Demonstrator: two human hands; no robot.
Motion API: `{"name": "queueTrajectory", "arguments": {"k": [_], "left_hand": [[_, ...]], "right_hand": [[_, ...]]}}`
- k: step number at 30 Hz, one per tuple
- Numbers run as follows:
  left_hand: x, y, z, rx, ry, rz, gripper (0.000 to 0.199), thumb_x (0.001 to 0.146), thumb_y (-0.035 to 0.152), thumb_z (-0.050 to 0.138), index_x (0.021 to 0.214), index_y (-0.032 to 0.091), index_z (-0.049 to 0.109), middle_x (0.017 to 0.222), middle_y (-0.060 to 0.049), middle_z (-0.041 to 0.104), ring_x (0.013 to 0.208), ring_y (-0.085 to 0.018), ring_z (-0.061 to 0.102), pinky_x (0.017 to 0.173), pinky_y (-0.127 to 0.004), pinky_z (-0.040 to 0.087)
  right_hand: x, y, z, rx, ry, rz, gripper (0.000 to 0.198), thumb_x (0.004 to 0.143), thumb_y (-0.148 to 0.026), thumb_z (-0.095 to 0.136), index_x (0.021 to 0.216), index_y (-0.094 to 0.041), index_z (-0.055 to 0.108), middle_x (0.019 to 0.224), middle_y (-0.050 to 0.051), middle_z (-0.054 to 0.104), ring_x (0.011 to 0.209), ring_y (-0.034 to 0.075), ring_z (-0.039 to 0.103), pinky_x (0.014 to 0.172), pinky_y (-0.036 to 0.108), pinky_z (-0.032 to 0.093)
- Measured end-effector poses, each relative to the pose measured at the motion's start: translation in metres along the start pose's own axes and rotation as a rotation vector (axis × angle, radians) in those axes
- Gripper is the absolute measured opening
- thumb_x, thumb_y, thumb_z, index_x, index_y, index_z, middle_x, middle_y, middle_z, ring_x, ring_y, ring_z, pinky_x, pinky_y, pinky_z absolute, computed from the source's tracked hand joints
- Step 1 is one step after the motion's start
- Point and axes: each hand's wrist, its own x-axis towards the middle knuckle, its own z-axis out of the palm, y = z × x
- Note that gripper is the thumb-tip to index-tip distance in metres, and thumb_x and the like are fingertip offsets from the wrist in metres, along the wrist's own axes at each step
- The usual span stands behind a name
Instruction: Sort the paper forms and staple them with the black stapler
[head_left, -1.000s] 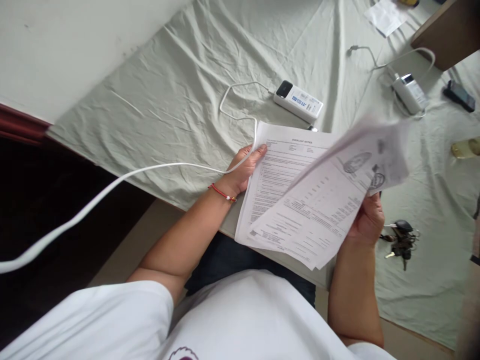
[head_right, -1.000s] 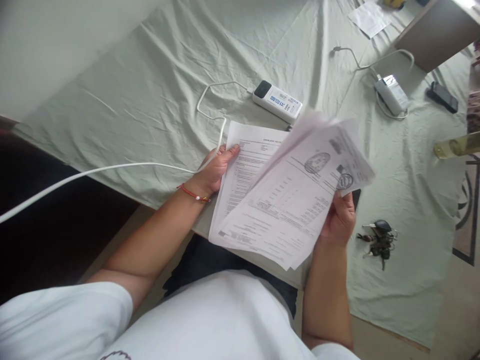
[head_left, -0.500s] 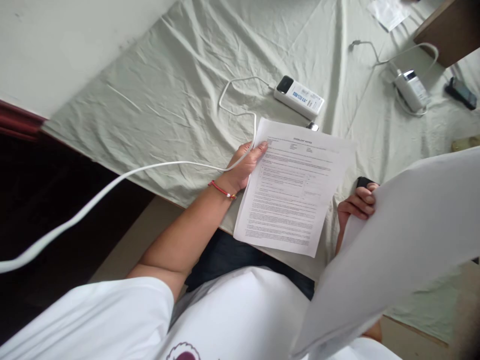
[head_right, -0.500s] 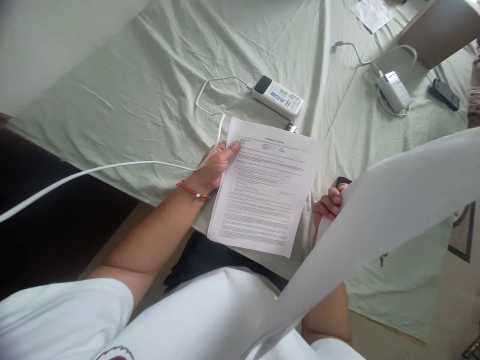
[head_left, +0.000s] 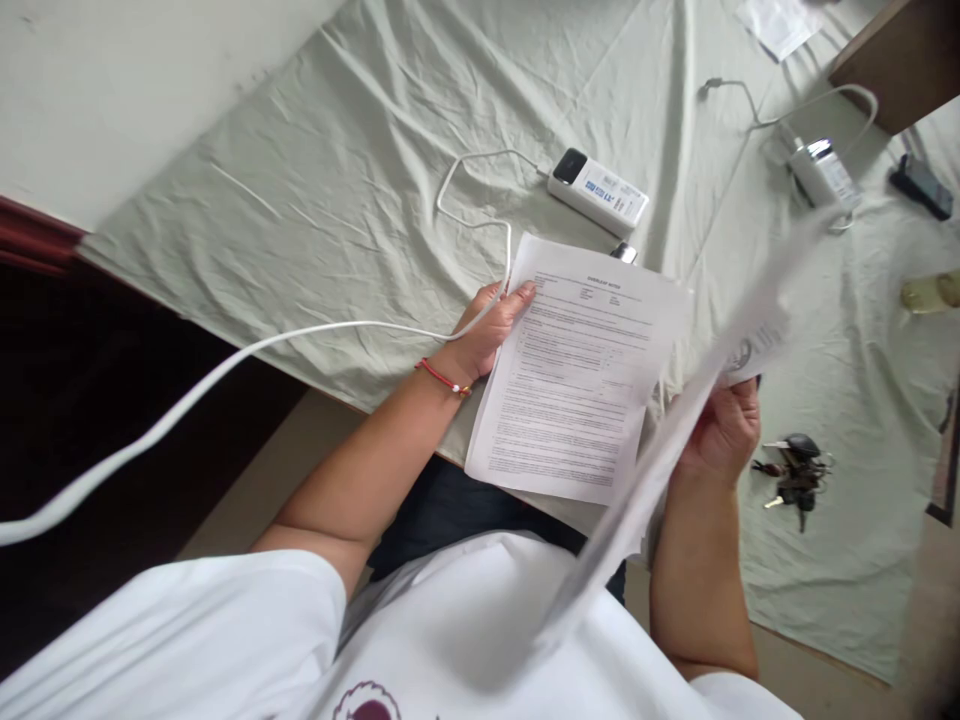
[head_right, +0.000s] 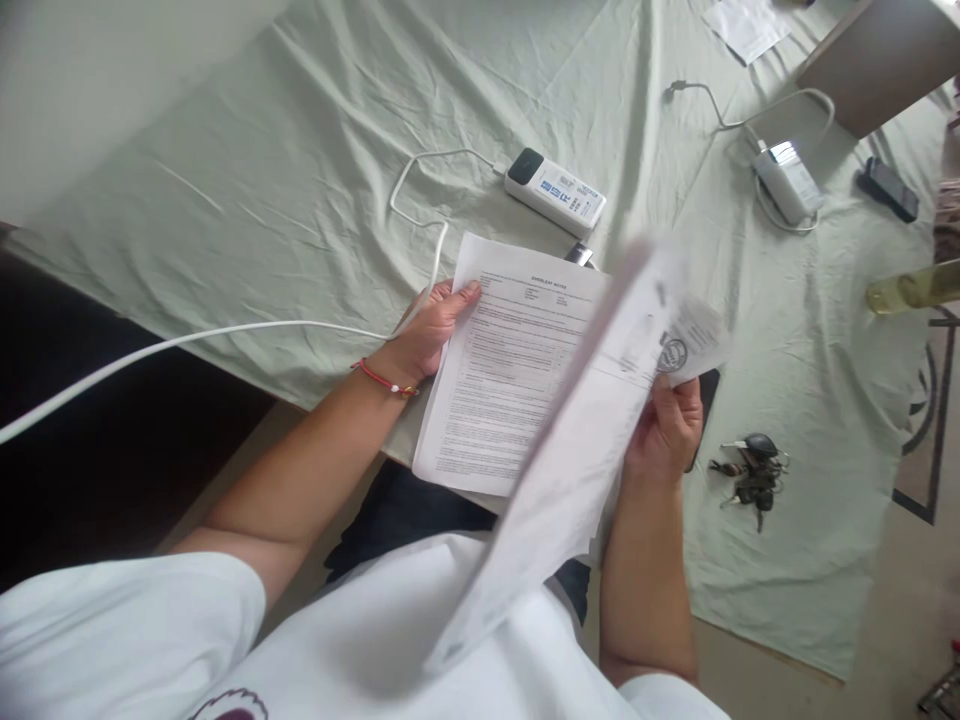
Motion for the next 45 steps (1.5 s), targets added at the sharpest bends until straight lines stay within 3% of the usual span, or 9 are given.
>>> {"name": "queueTrajectory", "arguments": {"k": [3,11,17,24,29,33,38,45], "left_hand": [[0.001,-0.002,-0.002,0.012,0.006,0.009,0.038,0.083,0.046,0.087,0.106,0.018,0.077,0.094,-0.008,0.082,0.105,-0.033,0.079,0.095,-0.046,0.064],[0.003,-0.005,-0.007,0.051,0.033,-0.005,0.042,0.081,0.053,0.087,0.107,0.021,0.076,0.097,-0.007,0.081,0.104,-0.033,0.079,0.092,-0.046,0.064],[0.0,-0.006,-0.005,0.108,-0.044,0.05,0.04,0.084,0.054,0.085,0.102,0.019,0.076,0.097,-0.008,0.081,0.103,-0.031,0.078,0.09,-0.041,0.063],[-0.004,-0.007,-0.001,0.167,-0.035,0.053,0.041,0.09,0.06,0.076,0.096,0.02,0.075,0.093,-0.006,0.08,0.103,-0.029,0.078,0.086,-0.037,0.061],[-0.007,-0.004,0.001,0.194,-0.072,0.098,0.042,0.093,0.06,0.074,0.092,0.018,0.073,0.093,-0.006,0.079,0.102,-0.027,0.076,0.089,-0.036,0.058],[-0.01,-0.001,0.002,0.233,-0.151,0.155,0.045,0.096,0.06,0.07,0.09,0.016,0.072,0.089,-0.005,0.078,0.09,-0.023,0.075,0.084,-0.034,0.058],[-0.011,-0.002,0.0,0.293,-0.136,0.132,0.042,0.092,0.057,0.077,0.091,0.016,0.072,0.083,-0.003,0.078,0.076,-0.019,0.072,0.071,-0.03,0.055],[-0.007,-0.006,-0.002,0.205,-0.14,0.103,0.04,0.094,0.054,0.075,0.096,0.014,0.073,0.086,-0.007,0.079,0.08,-0.023,0.075,0.074,-0.035,0.056]], "right_hand": [[-0.004,0.005,0.011,-0.027,-0.042,-0.117,0.037,0.075,-0.021,0.085,0.112,-0.02,0.079,0.11,0.003,0.082,0.107,0.017,0.075,0.111,0.034,0.054],[-0.002,0.017,0.003,-0.245,-0.007,-0.135,0.025,0.079,-0.03,0.086,0.097,-0.02,0.073,0.097,0.0,0.078,0.091,0.016,0.073,0.092,0.035,0.061],[-0.002,0.018,0.004,-0.238,0.0,-0.151,0.023,0.079,-0.029,0.085,0.096,-0.02,0.072,0.096,0.0,0.077,0.092,0.015,0.073,0.091,0.031,0.06],[-0.002,0.019,0.005,-0.252,0.02,-0.152,0.022,0.078,-0.03,0.084,0.095,-0.023,0.072,0.095,-0.001,0.077,0.091,0.016,0.073,0.091,0.034,0.062],[-0.005,0.019,0.007,-0.23,0.009,-0.152,0.023,0.078,-0.028,0.085,0.096,-0.022,0.072,0.096,-0.001,0.077,0.09,0.015,0.073,0.09,0.032,0.06],[-0.007,0.019,0.008,-0.239,0.014,-0.162,0.022,0.079,-0.029,0.086,0.094,-0.021,0.072,0.094,-0.001,0.077,0.086,0.014,0.071,0.086,0.03,0.059],[-0.012,0.02,0.013,-0.234,-0.004,-0.161,0.023,0.08,-0.03,0.085,0.096,-0.02,0.072,0.089,-0.001,0.075,0.087,0.015,0.071,0.086,0.031,0.058],[-0.012,0.018,0.009,-0.363,0.05,-0.218,0.023,0.087,-0.041,0.078,0.089,-0.02,0.07,0.08,-0.003,0.067,0.071,0.012,0.06,0.071,0.027,0.051]]}}
